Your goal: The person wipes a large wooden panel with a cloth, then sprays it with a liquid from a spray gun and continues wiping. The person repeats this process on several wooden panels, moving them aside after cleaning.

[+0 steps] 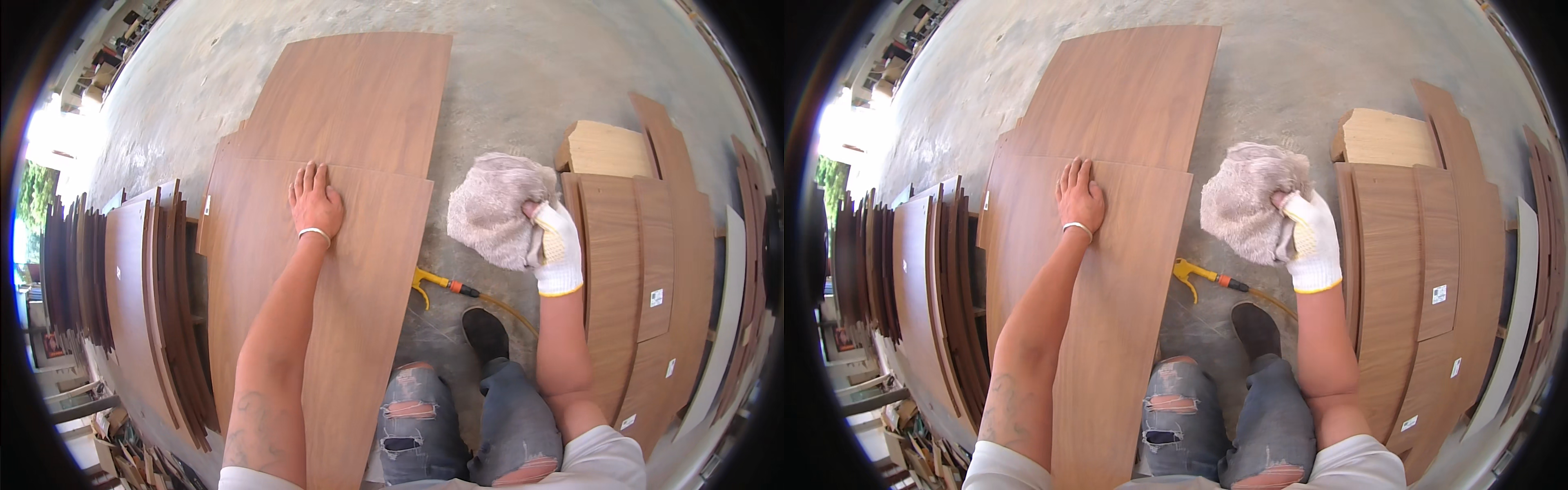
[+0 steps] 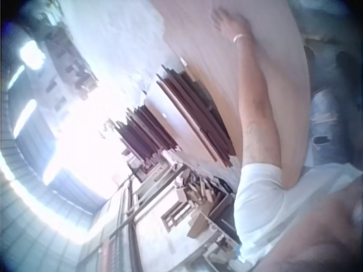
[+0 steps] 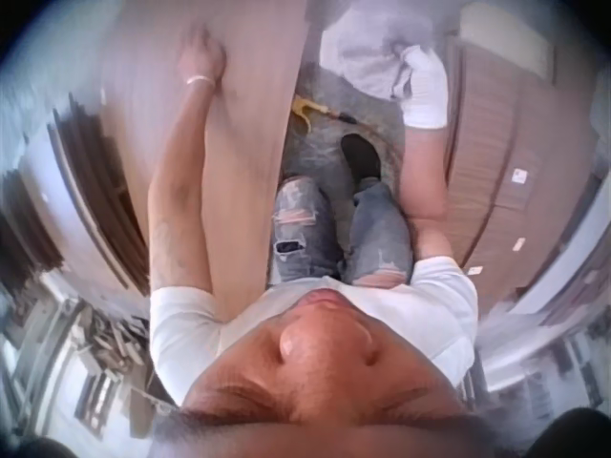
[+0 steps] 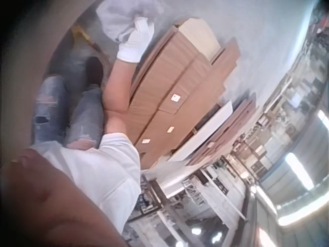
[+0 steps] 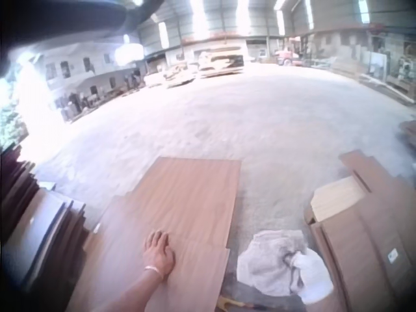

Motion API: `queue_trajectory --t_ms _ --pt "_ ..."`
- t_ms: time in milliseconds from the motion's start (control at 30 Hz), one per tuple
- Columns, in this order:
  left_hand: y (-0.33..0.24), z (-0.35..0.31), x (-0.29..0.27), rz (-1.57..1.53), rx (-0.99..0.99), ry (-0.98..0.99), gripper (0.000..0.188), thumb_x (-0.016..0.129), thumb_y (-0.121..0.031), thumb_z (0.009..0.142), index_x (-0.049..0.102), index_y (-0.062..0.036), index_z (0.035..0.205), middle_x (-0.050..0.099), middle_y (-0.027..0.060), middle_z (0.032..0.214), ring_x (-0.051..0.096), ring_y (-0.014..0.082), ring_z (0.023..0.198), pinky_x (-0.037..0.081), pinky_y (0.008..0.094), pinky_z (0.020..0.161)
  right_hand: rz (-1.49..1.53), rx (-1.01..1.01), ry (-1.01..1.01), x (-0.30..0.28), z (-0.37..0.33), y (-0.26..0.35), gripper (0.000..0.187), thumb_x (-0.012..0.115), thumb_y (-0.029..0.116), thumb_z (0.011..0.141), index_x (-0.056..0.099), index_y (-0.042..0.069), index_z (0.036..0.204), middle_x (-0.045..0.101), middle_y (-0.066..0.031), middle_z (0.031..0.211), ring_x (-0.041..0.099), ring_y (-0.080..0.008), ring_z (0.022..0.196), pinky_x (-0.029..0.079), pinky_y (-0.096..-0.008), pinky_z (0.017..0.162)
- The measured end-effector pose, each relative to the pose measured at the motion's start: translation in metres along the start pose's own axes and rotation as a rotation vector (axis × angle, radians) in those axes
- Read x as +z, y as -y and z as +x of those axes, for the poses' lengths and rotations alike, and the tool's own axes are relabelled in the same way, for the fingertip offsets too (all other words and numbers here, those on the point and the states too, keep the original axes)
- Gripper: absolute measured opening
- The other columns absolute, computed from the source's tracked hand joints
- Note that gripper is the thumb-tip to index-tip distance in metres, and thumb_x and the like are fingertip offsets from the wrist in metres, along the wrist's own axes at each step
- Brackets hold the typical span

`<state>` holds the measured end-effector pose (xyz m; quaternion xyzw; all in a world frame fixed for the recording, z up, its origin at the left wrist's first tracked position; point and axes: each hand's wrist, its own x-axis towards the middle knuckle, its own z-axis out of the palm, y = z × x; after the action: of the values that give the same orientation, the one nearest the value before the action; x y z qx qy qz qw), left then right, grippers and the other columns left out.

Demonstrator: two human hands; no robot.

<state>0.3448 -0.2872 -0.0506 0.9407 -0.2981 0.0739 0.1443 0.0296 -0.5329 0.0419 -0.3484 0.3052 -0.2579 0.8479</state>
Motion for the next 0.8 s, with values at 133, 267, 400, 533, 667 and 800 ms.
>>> queue_trajectory --t_ms 133,267,400,533,667,800 --pt "-0.022 -0.039 0.001 -0.264 0.032 -0.119 0.052 0.056 -0.015 0.095 0.053 -0.0040 0.146 0.047 0.0178 0.156 0.040 0.0344 0.146 0.032 0.0459 0.121 0.048 -0.133 -0.010 -0.029 -0.022 -0.011 0.048 0.063 0.008 0.091 0.056 0.000 0.138 0.066 -0.0146 0.129 0.066 -0.0272 0.116 0.055 -0.0397 0.098" --pt "-0.114 -0.169 -0.063 -1.339 -0.129 0.442 0.051 0.050 -0.025 0.106 0.046 0.0002 0.151 0.057 0.0185 0.148 0.053 0.0333 0.137 0.037 0.0447 0.118 -0.456 -0.191 0.146 -0.005 -0.058 -0.006 0.041 0.064 0.002 0.088 0.062 0.001 0.129 0.069 -0.0123 0.123 0.068 -0.0238 0.105 0.055 -0.0381 0.089" --pt "-0.158 -0.218 -0.080 -2.284 -0.496 0.427 0.063 0.034 -0.048 0.108 0.044 -0.0068 0.155 0.049 0.0175 0.155 0.050 0.0370 0.140 0.040 0.0537 0.117 -1.093 -0.649 0.972 0.024 -0.074 -0.011 0.042 0.074 0.003 0.076 0.069 0.006 0.118 0.069 -0.0154 0.113 0.067 -0.0328 0.105 0.053 -0.0435 0.096" --pt "-0.132 -0.240 -0.057 -2.792 -0.804 0.318 0.065 0.032 -0.052 0.107 0.042 -0.0111 0.156 0.044 0.0157 0.159 0.047 0.0399 0.142 0.039 0.0611 0.116 -0.726 -0.624 0.856 -0.003 -0.081 -0.007 0.034 0.077 0.013 0.084 0.070 0.002 0.114 0.070 -0.0171 0.120 0.065 -0.0362 0.120 0.047 -0.0465 0.107" --pt "-0.125 -0.242 -0.061 -2.689 -0.746 0.363 0.065 0.034 -0.053 0.107 0.042 -0.0126 0.157 0.045 0.0159 0.159 0.046 0.0417 0.142 0.039 0.0624 0.115 -0.275 -0.189 0.390 -0.038 -0.095 -0.026 0.069 0.077 0.042 0.092 0.057 -0.006 0.138 0.064 -0.0191 0.135 0.059 -0.0287 0.131 0.043 -0.0440 0.112" --pt "-0.143 -0.243 -0.067 -2.844 -0.822 0.531 0.060 0.034 -0.047 0.107 0.043 -0.0115 0.156 0.046 0.0176 0.158 0.047 0.0415 0.141 0.042 0.0631 0.113 0.029 0.238 0.508 -0.066 -0.091 -0.068 0.113 0.085 0.060 0.077 0.037 -0.009 0.153 0.050 -0.0165 0.152 0.050 -0.0266 0.140 0.039 -0.0413 0.116"
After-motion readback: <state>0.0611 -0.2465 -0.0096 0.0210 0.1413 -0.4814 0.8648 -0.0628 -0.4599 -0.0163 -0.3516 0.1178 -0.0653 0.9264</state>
